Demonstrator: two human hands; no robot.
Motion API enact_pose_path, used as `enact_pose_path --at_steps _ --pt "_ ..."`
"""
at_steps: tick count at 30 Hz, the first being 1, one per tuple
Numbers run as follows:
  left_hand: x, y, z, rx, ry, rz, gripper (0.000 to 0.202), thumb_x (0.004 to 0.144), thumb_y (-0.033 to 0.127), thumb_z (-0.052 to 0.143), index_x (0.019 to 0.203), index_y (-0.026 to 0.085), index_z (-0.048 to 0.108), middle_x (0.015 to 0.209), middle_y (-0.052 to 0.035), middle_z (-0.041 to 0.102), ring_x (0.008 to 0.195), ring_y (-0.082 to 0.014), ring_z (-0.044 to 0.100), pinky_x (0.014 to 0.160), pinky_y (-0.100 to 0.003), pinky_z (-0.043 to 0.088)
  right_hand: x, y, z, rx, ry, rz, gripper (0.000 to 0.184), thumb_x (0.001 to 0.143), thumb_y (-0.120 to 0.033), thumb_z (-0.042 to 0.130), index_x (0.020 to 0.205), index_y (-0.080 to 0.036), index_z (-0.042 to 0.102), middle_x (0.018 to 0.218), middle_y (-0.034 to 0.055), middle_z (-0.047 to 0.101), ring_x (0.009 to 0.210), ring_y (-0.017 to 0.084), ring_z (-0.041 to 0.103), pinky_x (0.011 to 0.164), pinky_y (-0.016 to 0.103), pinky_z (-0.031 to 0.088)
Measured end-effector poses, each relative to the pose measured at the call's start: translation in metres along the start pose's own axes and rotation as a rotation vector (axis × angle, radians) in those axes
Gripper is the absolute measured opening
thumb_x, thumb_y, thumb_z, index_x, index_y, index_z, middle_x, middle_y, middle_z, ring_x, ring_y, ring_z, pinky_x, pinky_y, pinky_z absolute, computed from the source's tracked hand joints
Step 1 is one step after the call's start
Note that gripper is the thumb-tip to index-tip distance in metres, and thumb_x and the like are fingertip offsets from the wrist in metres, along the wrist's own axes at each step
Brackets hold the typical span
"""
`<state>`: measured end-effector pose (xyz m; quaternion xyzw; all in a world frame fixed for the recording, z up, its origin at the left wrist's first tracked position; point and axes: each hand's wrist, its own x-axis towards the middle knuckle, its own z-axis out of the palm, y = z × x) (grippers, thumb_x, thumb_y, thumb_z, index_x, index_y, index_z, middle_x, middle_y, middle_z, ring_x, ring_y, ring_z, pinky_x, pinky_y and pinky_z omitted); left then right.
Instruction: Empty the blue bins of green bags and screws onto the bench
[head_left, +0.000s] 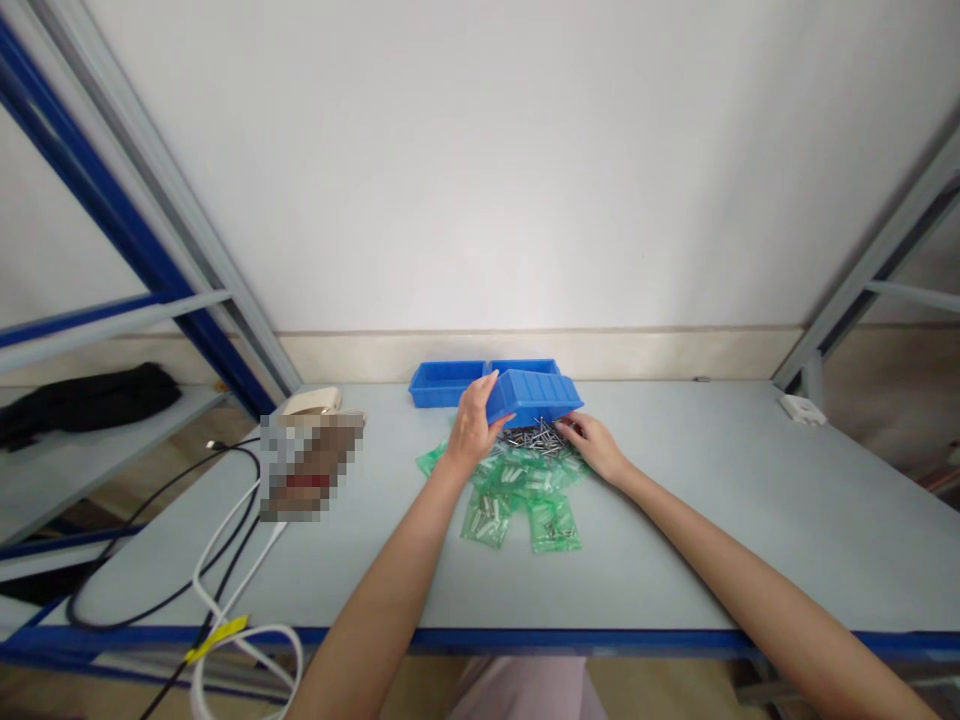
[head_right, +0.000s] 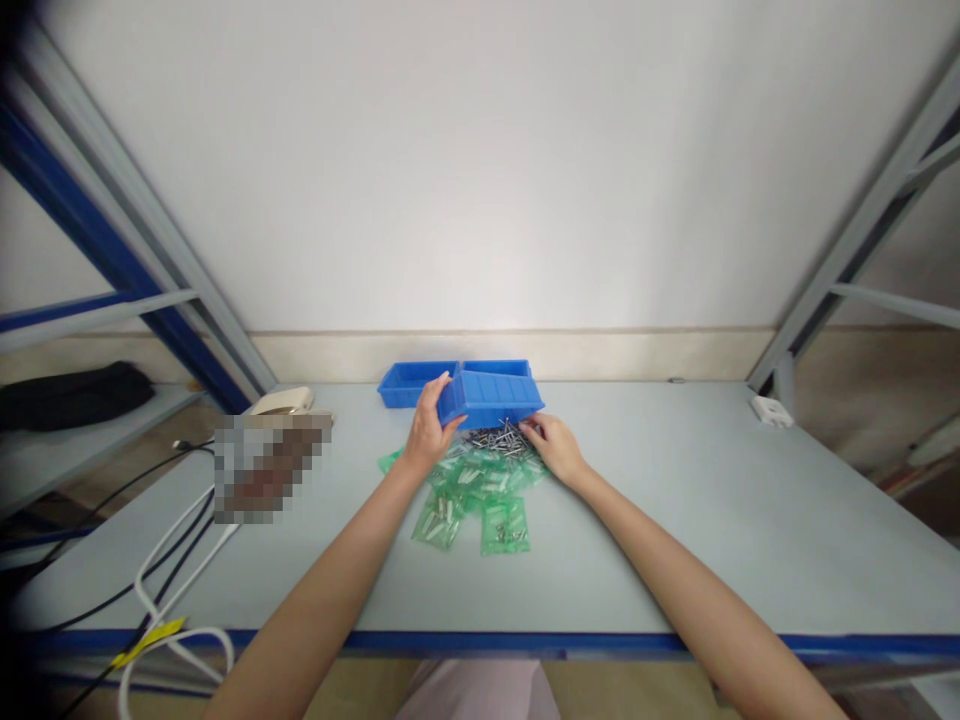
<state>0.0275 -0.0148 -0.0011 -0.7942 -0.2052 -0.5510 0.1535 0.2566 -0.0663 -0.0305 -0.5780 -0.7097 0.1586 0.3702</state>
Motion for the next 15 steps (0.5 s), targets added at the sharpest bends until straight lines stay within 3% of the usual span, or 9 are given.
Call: enact_pose_path --at_steps 6,15 --pt "0.001 -0.001 0.000 -0.033 0.081 0.040 0.061 0.092 0.040 0.043 0.141 0.017 0.016 0.125 -0.0176 0.048 0.120 -0.0254 0.047 0.097 -0.041 0.042 -0.001 -0.002 -0.002 0.033 -0.005 -0.035 0.038 0.087 -0.043 0.042 0.108 -0.019 0.063 0.101 0.0076 0.067 0.088 0.021 0.058 0.082 0.033 0.041" --pt "0.003 0.015 0.007 -0.113 0.036 -0.052 0.060 0.092 0.047 0.038 0.139 0.022 0.012 0.123 -0.0157 0.046 0.119 -0.0265 0.047 0.099 -0.045 0.039 0.001 0.001 -0.010 0.004 0.142 -0.009 0.038 0.085 -0.050 0.044 0.082 -0.017 0.062 0.083 0.0080 0.067 0.077 0.020 0.058 0.075 0.032 0.042"
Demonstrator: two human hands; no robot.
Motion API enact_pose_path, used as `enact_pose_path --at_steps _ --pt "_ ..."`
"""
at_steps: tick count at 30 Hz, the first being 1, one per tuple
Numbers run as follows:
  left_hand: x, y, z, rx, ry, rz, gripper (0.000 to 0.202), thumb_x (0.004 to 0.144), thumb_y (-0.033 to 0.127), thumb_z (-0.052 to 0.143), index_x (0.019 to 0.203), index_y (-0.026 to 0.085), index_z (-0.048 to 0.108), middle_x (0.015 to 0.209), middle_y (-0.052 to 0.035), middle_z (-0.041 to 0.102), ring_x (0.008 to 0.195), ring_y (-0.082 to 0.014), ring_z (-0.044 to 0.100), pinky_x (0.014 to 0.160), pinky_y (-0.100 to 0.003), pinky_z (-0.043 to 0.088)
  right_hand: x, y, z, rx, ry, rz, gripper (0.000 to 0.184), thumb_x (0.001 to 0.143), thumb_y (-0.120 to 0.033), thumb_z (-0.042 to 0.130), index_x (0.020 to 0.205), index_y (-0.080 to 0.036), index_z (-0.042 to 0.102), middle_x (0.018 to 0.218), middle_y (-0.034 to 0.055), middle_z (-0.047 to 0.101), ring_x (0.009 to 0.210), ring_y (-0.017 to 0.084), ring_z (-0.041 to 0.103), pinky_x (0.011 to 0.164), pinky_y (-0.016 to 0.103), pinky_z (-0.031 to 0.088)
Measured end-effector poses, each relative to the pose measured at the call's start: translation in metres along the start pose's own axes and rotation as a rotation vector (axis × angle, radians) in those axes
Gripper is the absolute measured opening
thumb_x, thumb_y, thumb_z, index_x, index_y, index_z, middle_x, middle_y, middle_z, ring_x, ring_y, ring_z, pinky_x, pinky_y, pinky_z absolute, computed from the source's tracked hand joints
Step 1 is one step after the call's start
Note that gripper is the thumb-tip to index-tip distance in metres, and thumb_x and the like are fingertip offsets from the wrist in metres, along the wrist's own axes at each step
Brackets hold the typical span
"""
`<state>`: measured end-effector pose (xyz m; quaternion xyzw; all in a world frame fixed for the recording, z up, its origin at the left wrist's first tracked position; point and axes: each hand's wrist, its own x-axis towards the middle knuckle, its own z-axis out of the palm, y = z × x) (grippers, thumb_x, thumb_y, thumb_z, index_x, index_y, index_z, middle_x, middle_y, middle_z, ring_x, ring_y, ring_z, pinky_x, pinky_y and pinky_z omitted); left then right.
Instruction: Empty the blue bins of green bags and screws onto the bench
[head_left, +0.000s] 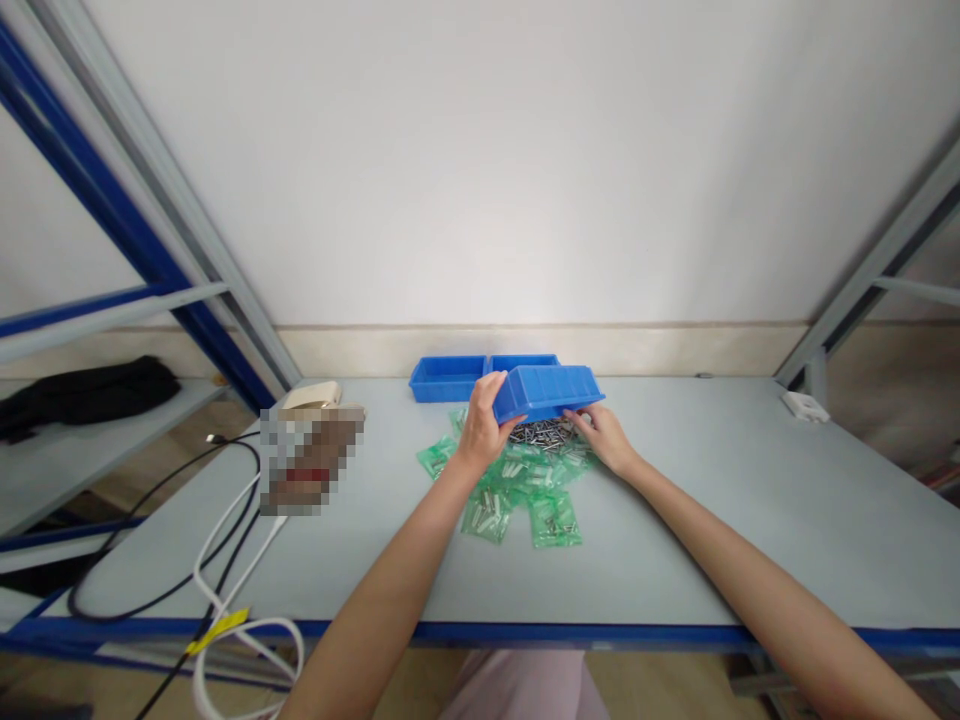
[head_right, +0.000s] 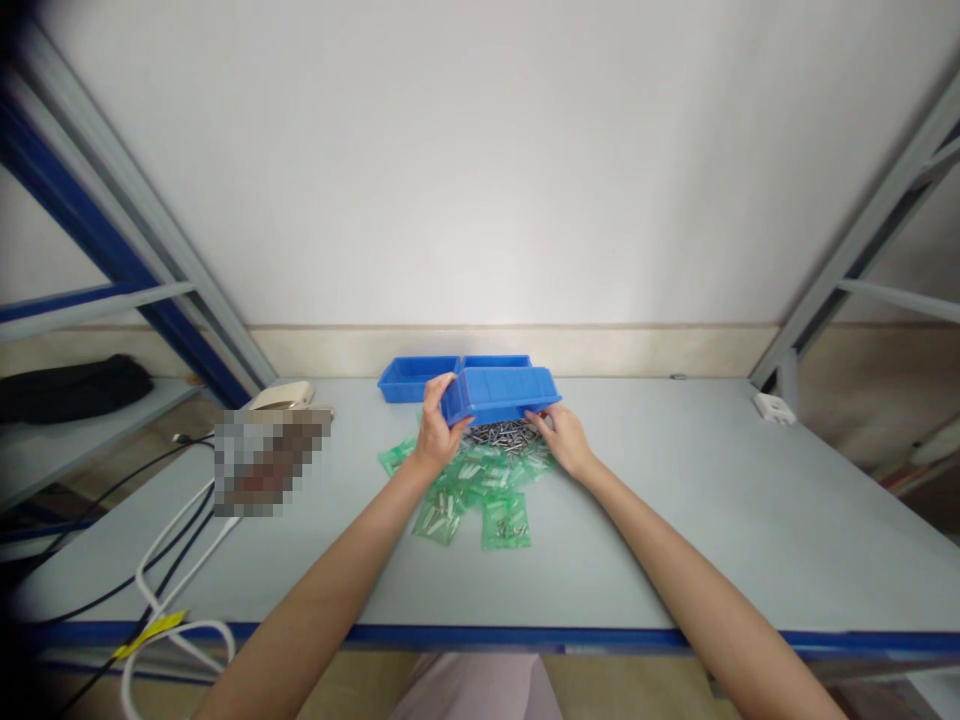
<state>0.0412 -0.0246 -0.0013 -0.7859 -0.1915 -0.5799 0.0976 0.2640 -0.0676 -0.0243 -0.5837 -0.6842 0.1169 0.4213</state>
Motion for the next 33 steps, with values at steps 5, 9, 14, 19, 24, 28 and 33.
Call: enact_pose_path --at_steps 5,9,14,19,24,28,33 --pt "0.009 0.014 0.003 -0.135 0.049 -0.209 0.062 0.090 0.054 0.036 0.139 0.020 0.018 0.130 -0.0165 0.042 0.122 -0.0267 0.043 0.102 -0.044 0.035 -0.002 -0.017 -0.006 0.180 0.045 0.037 0.036 0.085 -0.049 0.045 0.088 -0.016 0.059 0.077 0.0081 0.069 0.070 0.020 0.063 0.069 0.031 0.046" --pt "0.017 0.017 0.004 -0.289 0.004 -0.352 0.067 0.089 0.061 0.021 0.142 0.021 0.014 0.133 -0.0163 0.040 0.121 -0.0247 0.044 0.100 -0.041 0.038 0.002 -0.023 -0.021 0.196 0.133 0.042 0.039 0.085 -0.051 0.043 0.094 -0.016 0.057 0.070 0.0060 0.068 0.062 0.019 0.063 0.062 0.028 0.046" --pt "0.010 0.001 0.005 -0.254 -0.235 -0.408 0.063 0.092 0.057 0.022 0.142 0.019 0.018 0.136 -0.0158 0.037 0.125 -0.0235 0.041 0.106 -0.043 0.032 0.016 0.002 -0.066 -0.142 0.321 0.138 0.041 0.083 -0.051 0.039 0.071 -0.016 0.057 0.051 0.0040 0.058 0.049 0.016 0.054 0.058 0.028 0.040" --pt "-0.004 -0.012 0.006 -0.135 -0.479 -0.444 0.050 0.095 0.049 0.026 0.131 0.018 0.038 0.132 -0.0123 0.043 0.128 -0.0222 0.037 0.109 -0.043 0.028 0.023 0.047 -0.109 -0.257 0.363 0.386 0.033 0.078 -0.040 0.043 0.065 -0.015 0.060 0.053 0.0077 0.062 0.054 0.020 0.057 0.059 0.030 0.039" --pt "-0.003 -0.004 0.007 -0.133 -0.610 -0.425 0.040 0.094 0.044 0.033 0.124 0.020 0.047 0.131 -0.0085 0.045 0.127 -0.0211 0.040 0.108 -0.040 0.031 0.020 0.068 -0.128 -0.347 0.306 0.477 0.029 0.072 -0.035 0.051 0.050 -0.018 0.059 0.047 0.0065 0.060 0.055 0.022 0.058 0.063 0.032 0.040" --pt "-0.003 -0.001 0.006 -0.128 -0.681 -0.431 0.036 0.094 0.042 0.035 0.117 0.020 0.053 0.126 -0.0079 0.049 0.121 -0.0216 0.046 0.105 -0.039 0.036 0.020 0.070 -0.124 -0.374 0.217 0.538 0.034 0.072 -0.035 0.053 0.043 -0.019 0.056 0.040 0.0048 0.055 0.053 0.021 0.057 0.065 0.032 0.041" --pt "-0.007 -0.004 0.008 -0.100 -0.761 -0.466 0.035 0.094 0.041 0.037 0.113 0.019 0.056 0.123 -0.0088 0.049 0.116 -0.0220 0.049 0.102 -0.040 0.038 0.024 0.074 -0.113 -0.405 0.201 0.554 0.039 0.076 -0.034 0.052 0.039 -0.020 0.053 0.037 0.0051 0.052 0.052 0.022 0.056 0.066 0.034 0.041"
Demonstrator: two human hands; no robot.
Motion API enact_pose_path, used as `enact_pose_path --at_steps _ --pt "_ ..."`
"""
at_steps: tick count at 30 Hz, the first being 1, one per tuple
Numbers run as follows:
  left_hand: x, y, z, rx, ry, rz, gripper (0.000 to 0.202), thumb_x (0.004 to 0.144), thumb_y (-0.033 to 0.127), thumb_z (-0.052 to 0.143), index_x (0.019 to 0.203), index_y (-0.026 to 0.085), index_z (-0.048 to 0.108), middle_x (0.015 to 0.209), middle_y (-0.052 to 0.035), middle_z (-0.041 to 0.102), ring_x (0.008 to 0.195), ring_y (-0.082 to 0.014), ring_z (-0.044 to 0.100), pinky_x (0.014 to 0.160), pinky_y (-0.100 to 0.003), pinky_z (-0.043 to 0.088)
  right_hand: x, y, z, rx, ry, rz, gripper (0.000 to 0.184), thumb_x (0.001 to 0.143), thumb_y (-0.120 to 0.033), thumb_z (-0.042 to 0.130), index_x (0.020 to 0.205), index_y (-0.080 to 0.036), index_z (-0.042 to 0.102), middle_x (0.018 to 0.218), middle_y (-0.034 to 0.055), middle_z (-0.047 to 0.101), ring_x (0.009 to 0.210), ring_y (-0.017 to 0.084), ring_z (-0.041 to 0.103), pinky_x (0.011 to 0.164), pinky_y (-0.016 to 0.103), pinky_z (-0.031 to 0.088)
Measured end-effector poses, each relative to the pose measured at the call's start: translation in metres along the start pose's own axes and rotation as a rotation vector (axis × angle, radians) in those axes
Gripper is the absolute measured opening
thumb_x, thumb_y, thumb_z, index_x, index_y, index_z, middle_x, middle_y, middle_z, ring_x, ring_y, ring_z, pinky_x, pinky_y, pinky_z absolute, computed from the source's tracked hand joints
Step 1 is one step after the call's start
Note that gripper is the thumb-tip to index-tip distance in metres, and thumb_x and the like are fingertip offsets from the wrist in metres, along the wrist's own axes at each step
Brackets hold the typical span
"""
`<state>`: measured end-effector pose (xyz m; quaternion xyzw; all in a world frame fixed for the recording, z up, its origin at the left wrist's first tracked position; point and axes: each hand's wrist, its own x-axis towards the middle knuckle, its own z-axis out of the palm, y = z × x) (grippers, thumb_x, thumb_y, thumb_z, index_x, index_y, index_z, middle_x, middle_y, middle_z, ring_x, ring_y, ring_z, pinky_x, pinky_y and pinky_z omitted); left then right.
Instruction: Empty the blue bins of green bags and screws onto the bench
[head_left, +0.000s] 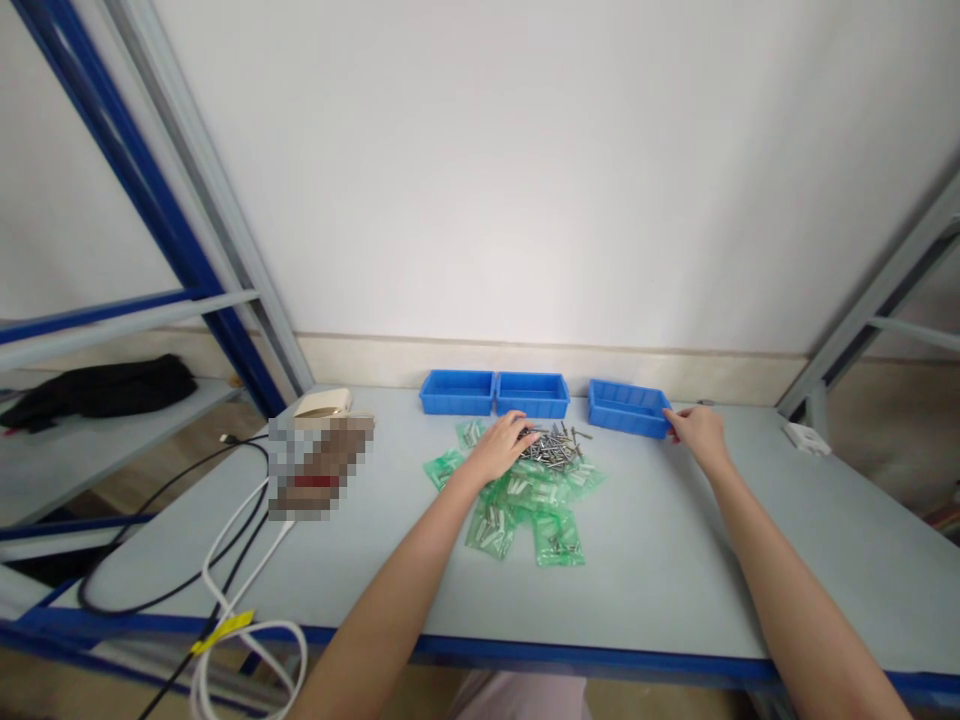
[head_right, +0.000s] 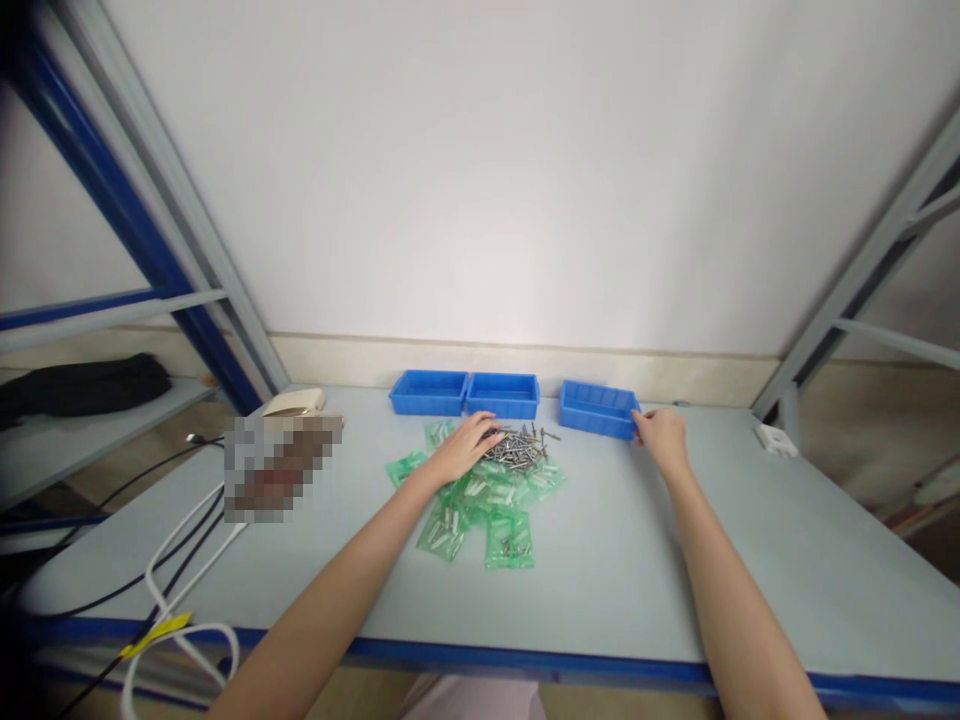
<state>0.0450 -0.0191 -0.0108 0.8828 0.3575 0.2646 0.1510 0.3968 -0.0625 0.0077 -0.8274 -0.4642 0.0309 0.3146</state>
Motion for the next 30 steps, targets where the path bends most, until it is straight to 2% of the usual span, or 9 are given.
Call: enact_pose_path --at_steps 12,17,20,22,24,26,28,30 --pt "-0.001 -0.002 -0.001 -0.035 -0.043 -0.035 0.032 0.091 0.041 0.042 0.107 0.020 0.060 0.119 -0.0077 0.052 0.112 -0.0221 0.051 0.101 -0.038 0.039 0.014 -0.022 0.035 0.165 -0.074 -0.049 0.045 0.084 -0.046 0.043 0.050 -0.019 0.055 0.044 0.0064 0.059 0.049 0.020 0.058 0.063 0.031 0.044" --pt "0.000 -0.005 -0.001 -0.058 -0.047 -0.038 0.030 0.090 0.040 0.045 0.106 0.020 0.061 0.118 -0.0078 0.052 0.112 -0.0221 0.051 0.100 -0.038 0.039 0.009 -0.019 0.042 0.218 -0.126 -0.024 0.053 0.089 -0.046 0.027 0.069 -0.014 0.063 0.058 0.0091 0.065 0.048 0.017 0.058 0.058 0.029 0.043" --pt "0.003 -0.007 -0.002 -0.082 -0.008 -0.004 0.026 0.090 0.036 0.046 0.103 0.020 0.062 0.117 -0.0075 0.054 0.112 -0.0207 0.051 0.101 -0.036 0.039 0.004 -0.015 0.035 0.134 -0.041 -0.004 0.052 0.088 -0.048 0.028 0.082 -0.013 0.067 0.065 0.0102 0.067 0.058 0.020 0.059 0.060 0.030 0.041" --pt "0.005 -0.006 -0.005 -0.090 0.073 0.025 0.023 0.090 0.033 0.046 0.098 0.019 0.063 0.113 -0.0069 0.056 0.110 -0.0199 0.052 0.100 -0.035 0.039 0.000 -0.017 0.026 0.080 0.084 -0.019 0.049 0.087 -0.047 0.031 0.089 -0.015 0.068 0.075 0.0107 0.068 0.068 0.021 0.060 0.063 0.030 0.039" --pt "0.007 -0.005 -0.010 -0.083 0.189 0.040 0.022 0.091 0.029 0.045 0.092 0.018 0.064 0.106 -0.0060 0.060 0.105 -0.0195 0.054 0.097 -0.035 0.040 -0.004 -0.026 0.017 0.102 0.147 -0.088 0.046 0.086 -0.045 0.033 0.093 -0.016 0.068 0.081 0.0102 0.067 0.072 0.021 0.059 0.064 0.030 0.038" --pt "0.008 -0.003 -0.017 -0.065 0.314 0.037 0.023 0.091 0.027 0.043 0.086 0.018 0.064 0.097 -0.0050 0.063 0.098 -0.0193 0.056 0.092 -0.035 0.042 -0.010 -0.041 0.009 0.174 0.050 -0.232 0.043 0.084 -0.046 0.038 0.092 -0.015 0.067 0.076 0.0079 0.065 0.067 0.019 0.056 0.063 0.029 0.038" --pt "0.008 -0.003 -0.025 -0.050 0.423 0.024 0.025 0.092 0.025 0.041 0.084 0.019 0.064 0.090 -0.0043 0.065 0.092 -0.0190 0.057 0.088 -0.034 0.043 -0.021 -0.057 0.004 0.248 -0.206 -0.430 0.041 0.080 -0.049 0.046 0.092 -0.016 0.066 0.074 0.0053 0.064 0.064 0.017 0.053 0.064 0.028 0.039" --pt "0.007 -0.005 -0.031 -0.046 0.504 0.001 0.025 0.092 0.025 0.041 0.082 0.019 0.063 0.086 -0.0040 0.065 0.087 -0.0190 0.057 0.084 -0.033 0.043 -0.035 -0.070 0.002 0.247 -0.495 -0.600 0.040 0.076 -0.051 0.054 0.094 -0.017 0.066 0.083 0.0049 0.065 0.070 0.017 0.053 0.068 0.029 0.041"
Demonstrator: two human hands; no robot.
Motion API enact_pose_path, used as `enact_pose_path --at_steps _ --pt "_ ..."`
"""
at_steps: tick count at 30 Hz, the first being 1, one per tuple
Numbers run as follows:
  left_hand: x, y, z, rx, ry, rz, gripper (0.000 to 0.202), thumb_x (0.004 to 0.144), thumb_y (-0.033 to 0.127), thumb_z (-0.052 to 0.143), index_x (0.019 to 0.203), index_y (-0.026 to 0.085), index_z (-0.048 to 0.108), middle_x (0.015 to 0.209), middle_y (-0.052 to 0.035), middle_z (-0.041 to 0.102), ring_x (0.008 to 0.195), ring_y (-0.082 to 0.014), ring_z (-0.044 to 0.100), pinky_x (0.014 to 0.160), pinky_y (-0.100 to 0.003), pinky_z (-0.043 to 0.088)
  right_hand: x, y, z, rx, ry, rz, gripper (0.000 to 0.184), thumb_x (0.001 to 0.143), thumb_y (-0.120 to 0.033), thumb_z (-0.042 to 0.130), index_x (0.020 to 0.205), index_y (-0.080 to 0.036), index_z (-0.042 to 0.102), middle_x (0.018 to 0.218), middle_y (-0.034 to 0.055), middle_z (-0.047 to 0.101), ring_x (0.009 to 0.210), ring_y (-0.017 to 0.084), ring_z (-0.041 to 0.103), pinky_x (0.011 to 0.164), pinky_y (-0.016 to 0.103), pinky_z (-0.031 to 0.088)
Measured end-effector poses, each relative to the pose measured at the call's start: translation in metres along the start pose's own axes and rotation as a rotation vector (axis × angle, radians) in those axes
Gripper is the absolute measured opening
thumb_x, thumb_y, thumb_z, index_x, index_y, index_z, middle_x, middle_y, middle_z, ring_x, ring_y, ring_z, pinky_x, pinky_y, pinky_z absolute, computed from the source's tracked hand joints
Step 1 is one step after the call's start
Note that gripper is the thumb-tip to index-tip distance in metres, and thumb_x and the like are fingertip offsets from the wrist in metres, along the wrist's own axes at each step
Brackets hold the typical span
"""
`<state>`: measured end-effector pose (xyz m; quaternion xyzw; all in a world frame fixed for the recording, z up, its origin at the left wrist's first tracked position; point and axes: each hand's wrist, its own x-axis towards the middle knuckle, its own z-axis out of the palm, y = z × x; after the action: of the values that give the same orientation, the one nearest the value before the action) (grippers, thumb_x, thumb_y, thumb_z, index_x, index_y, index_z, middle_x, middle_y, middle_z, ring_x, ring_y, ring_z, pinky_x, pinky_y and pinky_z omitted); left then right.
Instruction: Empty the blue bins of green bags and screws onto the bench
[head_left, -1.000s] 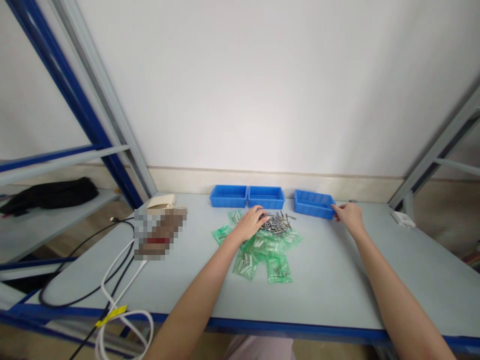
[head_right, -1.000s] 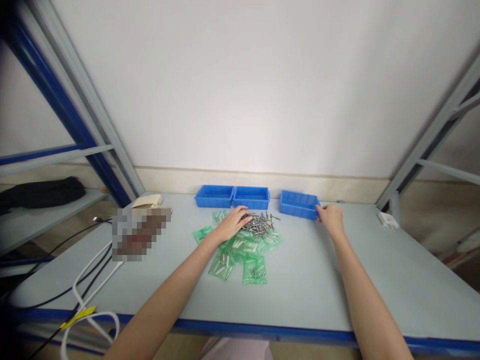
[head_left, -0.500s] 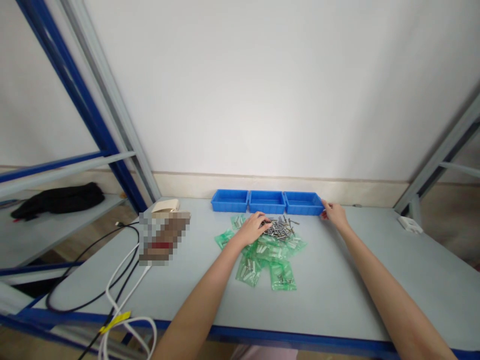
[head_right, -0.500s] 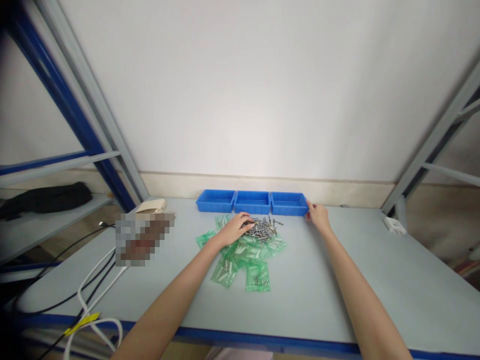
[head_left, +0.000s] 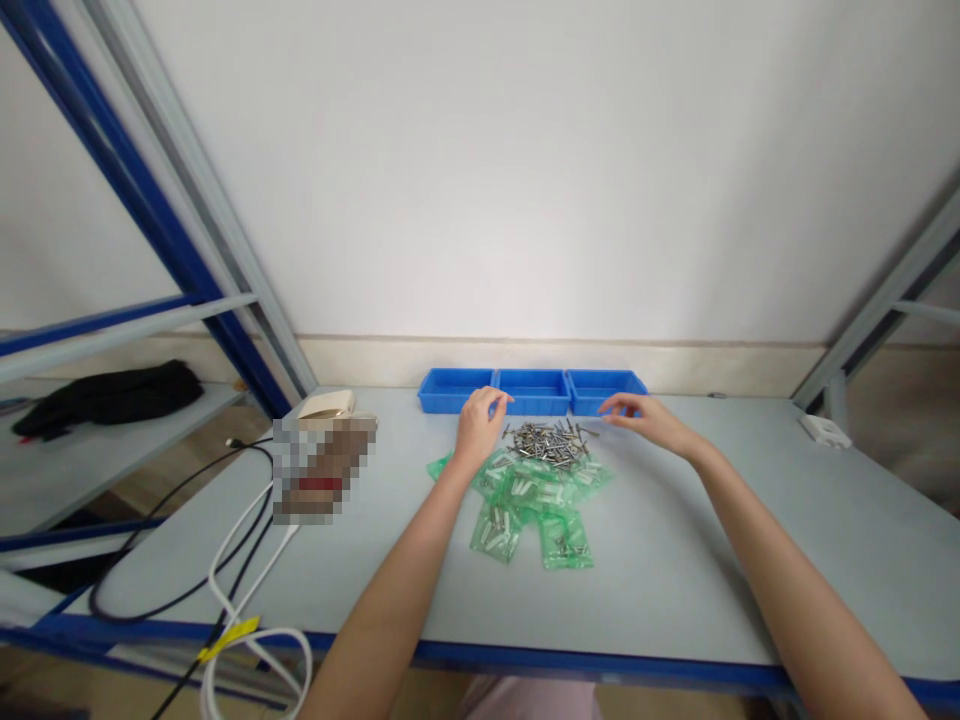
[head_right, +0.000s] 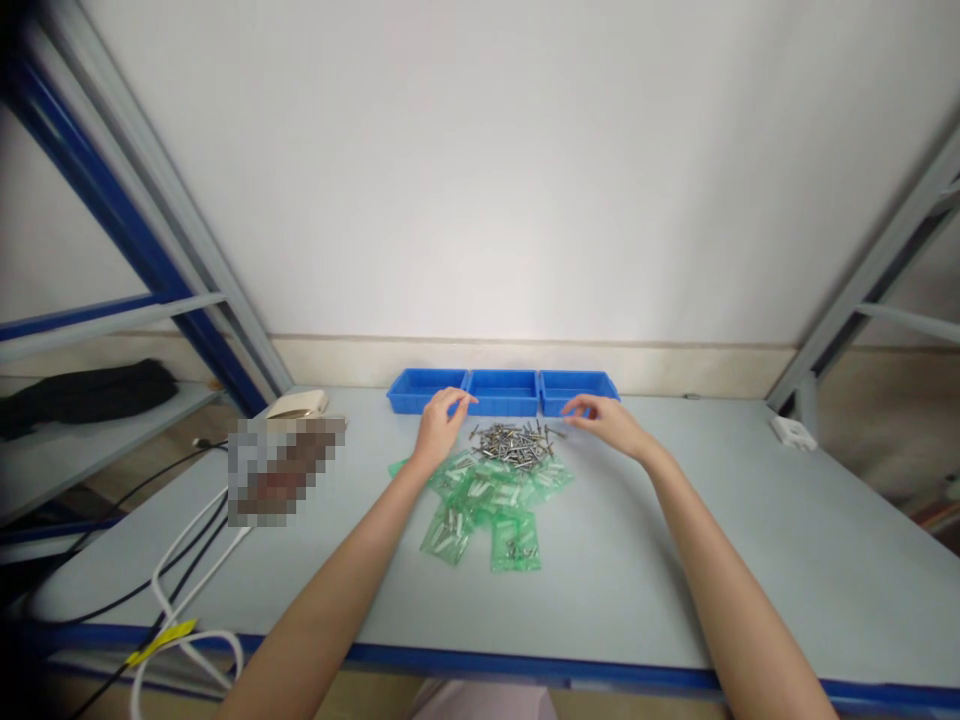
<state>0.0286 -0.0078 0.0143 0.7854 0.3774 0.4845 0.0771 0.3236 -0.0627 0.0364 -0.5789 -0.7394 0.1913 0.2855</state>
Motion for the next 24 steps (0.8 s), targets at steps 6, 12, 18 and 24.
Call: enact_pose_path --at_steps 6,12,18,24 --pt "0.000 -0.003 -0.002 -0.014 0.042 -0.022 0.023 0.091 0.023 0.043 0.079 0.017 0.062 0.082 -0.0040 0.066 0.083 -0.0184 0.058 0.077 -0.030 0.044 -0.012 -0.030 0.024 -0.102 -0.549 -0.141 0.068 0.051 -0.039 0.079 0.112 -0.017 0.059 0.112 0.0090 0.056 0.103 0.024 0.048 0.090 0.035 0.039" --pt "-0.003 0.004 0.004 0.016 -0.027 0.011 0.022 0.091 0.023 0.044 0.079 0.018 0.062 0.082 -0.0029 0.067 0.083 -0.0178 0.058 0.077 -0.029 0.043 -0.013 -0.035 0.030 -0.183 -0.533 -0.139 0.055 0.058 -0.023 0.074 0.110 -0.017 0.057 0.110 0.0086 0.052 0.103 0.024 0.049 0.090 0.034 0.040" --pt "-0.005 0.002 0.007 0.031 -0.063 0.040 0.021 0.091 0.022 0.044 0.079 0.018 0.061 0.082 -0.0025 0.066 0.084 -0.0172 0.058 0.079 -0.028 0.043 -0.014 -0.039 0.026 -0.165 -0.518 -0.184 0.050 0.064 -0.017 0.066 0.113 -0.018 0.057 0.108 0.0075 0.055 0.099 0.021 0.052 0.088 0.033 0.041" --pt "-0.006 0.001 0.008 0.071 -0.103 0.043 0.020 0.090 0.021 0.044 0.079 0.019 0.061 0.083 -0.0025 0.066 0.085 -0.0172 0.058 0.080 -0.028 0.043 -0.016 -0.028 0.016 -0.195 -0.553 -0.155 0.053 0.059 -0.017 0.069 0.112 -0.021 0.059 0.110 0.0069 0.056 0.096 0.021 0.054 0.084 0.033 0.043"
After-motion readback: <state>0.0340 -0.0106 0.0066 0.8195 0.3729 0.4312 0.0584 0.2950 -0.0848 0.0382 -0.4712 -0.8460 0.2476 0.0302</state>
